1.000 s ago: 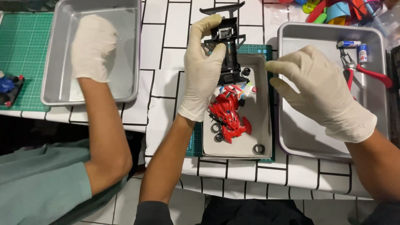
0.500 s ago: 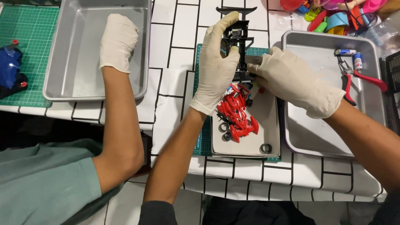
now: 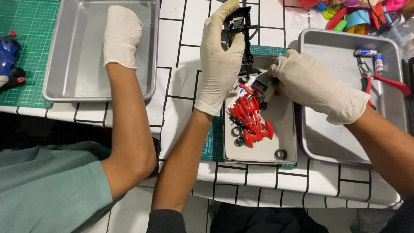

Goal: Assembling a mini 4WD toy car by installing gears, motor, and other chassis components.

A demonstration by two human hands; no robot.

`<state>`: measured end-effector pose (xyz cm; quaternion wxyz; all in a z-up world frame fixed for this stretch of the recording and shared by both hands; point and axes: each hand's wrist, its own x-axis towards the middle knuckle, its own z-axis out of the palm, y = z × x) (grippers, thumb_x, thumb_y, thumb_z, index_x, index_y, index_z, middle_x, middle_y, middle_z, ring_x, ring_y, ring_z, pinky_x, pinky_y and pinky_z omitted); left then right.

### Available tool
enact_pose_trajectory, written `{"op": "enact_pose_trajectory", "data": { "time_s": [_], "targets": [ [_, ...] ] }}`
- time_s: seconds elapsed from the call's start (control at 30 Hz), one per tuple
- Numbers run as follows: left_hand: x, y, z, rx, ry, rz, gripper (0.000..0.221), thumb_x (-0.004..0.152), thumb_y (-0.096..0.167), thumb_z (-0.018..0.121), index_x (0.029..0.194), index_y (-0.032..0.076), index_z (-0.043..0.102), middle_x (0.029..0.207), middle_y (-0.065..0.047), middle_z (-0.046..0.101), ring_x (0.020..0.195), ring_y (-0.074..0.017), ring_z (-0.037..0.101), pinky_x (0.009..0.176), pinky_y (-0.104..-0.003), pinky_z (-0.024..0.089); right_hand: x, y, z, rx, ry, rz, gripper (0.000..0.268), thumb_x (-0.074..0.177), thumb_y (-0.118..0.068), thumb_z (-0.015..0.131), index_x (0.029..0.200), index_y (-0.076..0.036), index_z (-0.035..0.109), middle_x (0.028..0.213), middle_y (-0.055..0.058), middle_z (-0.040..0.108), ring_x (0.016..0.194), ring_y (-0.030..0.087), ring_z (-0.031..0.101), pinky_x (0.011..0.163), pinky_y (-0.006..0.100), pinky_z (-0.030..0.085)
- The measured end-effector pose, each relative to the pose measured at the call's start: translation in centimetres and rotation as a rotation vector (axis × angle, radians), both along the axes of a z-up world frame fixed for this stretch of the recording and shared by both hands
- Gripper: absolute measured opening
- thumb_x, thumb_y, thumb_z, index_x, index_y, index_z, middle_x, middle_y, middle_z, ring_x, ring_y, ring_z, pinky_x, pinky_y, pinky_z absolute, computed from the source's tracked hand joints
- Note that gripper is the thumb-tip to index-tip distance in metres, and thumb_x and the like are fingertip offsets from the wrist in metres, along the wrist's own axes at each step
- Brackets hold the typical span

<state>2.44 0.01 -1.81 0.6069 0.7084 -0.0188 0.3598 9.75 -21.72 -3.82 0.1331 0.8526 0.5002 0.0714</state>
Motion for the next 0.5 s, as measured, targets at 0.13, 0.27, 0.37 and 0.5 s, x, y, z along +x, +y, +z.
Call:
{"op": "enact_pose_trajectory", "data": {
  "time_s": [0.13, 0.27, 0.37, 0.5],
  "targets": [
    [-0.2, 0.3, 0.2, 0.019, -0.015, 0.014, 0.051, 0.099, -0.006, 0.058, 0.145, 0.016, 0.054, 0.144, -0.005, 0.060, 0.142, -0.0219, 0.057, 0.132, -0.038, 0.041, -0.7, 1.6, 1.7, -0.030, 0.058, -0.034, 0.018, 0.092, -0.022, 0.061, 0.105, -0.016, 0.071, 0.097, 0.007, 0.069, 0.092, 0.031, 0.064, 0.071, 0.044, 0.057],
    [-0.2, 0.7, 0.6, -0.002, -0.015, 0.028, 0.053, 0.094, -0.008, 0.055, 0.143, 0.013, 0.056, 0.143, -0.006, 0.061, 0.141, -0.0225, 0.057, 0.131, -0.037, 0.041, -1.4, 3.7, 2.7, 0.109, 0.206, 0.042, 0.014, 0.095, -0.021, 0.061, 0.096, -0.009, 0.066, 0.093, 0.012, 0.065, 0.086, 0.035, 0.062, 0.072, 0.047, 0.054],
    [0.0, 1.6, 0.7, 0.030, -0.041, 0.093, 0.051, 0.094, -0.009, 0.056, 0.140, 0.012, 0.057, 0.140, -0.007, 0.062, 0.138, -0.0223, 0.059, 0.129, -0.036, 0.043, -2.2, 4.6, 3.5, 0.159, 0.256, 0.107, 0.022, 0.099, -0.019, 0.057, 0.119, -0.015, 0.065, 0.094, 0.012, 0.063, 0.083, 0.037, 0.061, 0.065, 0.049, 0.052],
    [-0.3, 3.0, 1.4, -0.025, -0.045, 0.126, 0.050, 0.094, -0.009, 0.059, 0.139, 0.011, 0.056, 0.140, -0.009, 0.063, 0.139, -0.0244, 0.058, 0.129, -0.038, 0.040, -1.8, 4.6, 2.6, 0.181, 0.252, 0.204, 0.031, 0.101, -0.023, 0.060, 0.130, -0.018, 0.068, 0.095, 0.012, 0.061, 0.082, 0.036, 0.062, 0.067, 0.046, 0.052]
  ]
}}
